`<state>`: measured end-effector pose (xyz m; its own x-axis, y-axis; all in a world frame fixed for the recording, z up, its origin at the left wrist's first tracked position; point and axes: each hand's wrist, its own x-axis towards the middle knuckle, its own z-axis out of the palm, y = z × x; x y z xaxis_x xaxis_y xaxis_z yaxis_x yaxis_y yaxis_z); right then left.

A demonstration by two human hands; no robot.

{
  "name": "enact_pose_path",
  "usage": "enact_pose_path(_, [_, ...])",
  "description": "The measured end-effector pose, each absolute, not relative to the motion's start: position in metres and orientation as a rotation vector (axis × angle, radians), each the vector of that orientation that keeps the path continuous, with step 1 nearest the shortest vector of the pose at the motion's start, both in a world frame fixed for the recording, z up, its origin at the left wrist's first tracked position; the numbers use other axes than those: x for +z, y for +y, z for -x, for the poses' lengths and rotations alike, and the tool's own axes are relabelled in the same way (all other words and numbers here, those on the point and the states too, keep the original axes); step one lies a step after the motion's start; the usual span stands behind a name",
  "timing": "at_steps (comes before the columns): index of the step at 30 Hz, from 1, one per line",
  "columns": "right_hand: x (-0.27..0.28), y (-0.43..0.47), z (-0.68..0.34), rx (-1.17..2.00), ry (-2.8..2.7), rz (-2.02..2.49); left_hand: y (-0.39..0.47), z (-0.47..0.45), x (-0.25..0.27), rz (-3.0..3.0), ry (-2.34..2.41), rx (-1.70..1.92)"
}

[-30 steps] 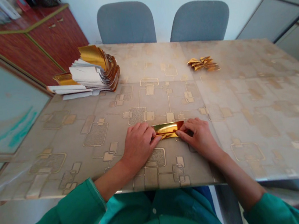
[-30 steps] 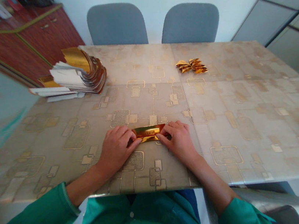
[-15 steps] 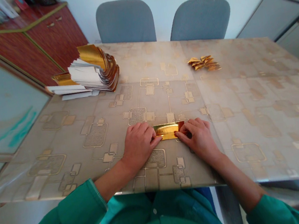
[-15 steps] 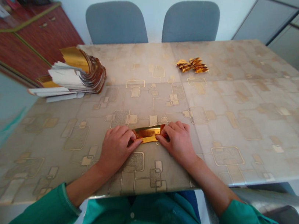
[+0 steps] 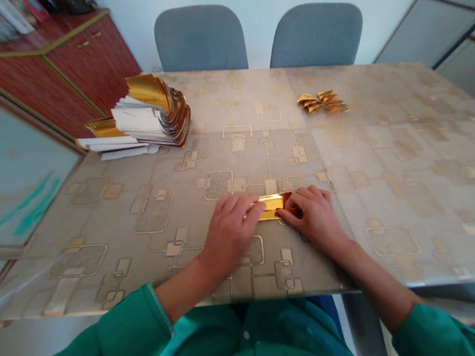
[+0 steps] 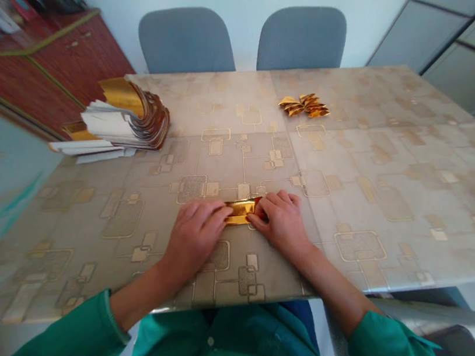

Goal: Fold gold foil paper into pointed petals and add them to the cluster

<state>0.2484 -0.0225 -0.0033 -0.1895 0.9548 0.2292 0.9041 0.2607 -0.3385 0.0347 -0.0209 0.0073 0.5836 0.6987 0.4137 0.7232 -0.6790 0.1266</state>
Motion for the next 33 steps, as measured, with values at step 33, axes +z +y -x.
enact_pose_path(33, [0.005,-0.052,-0.242,-0.022,-2.29,1.437,-0.059,-0.066,-0.007,3.093,-1.373,-0.638])
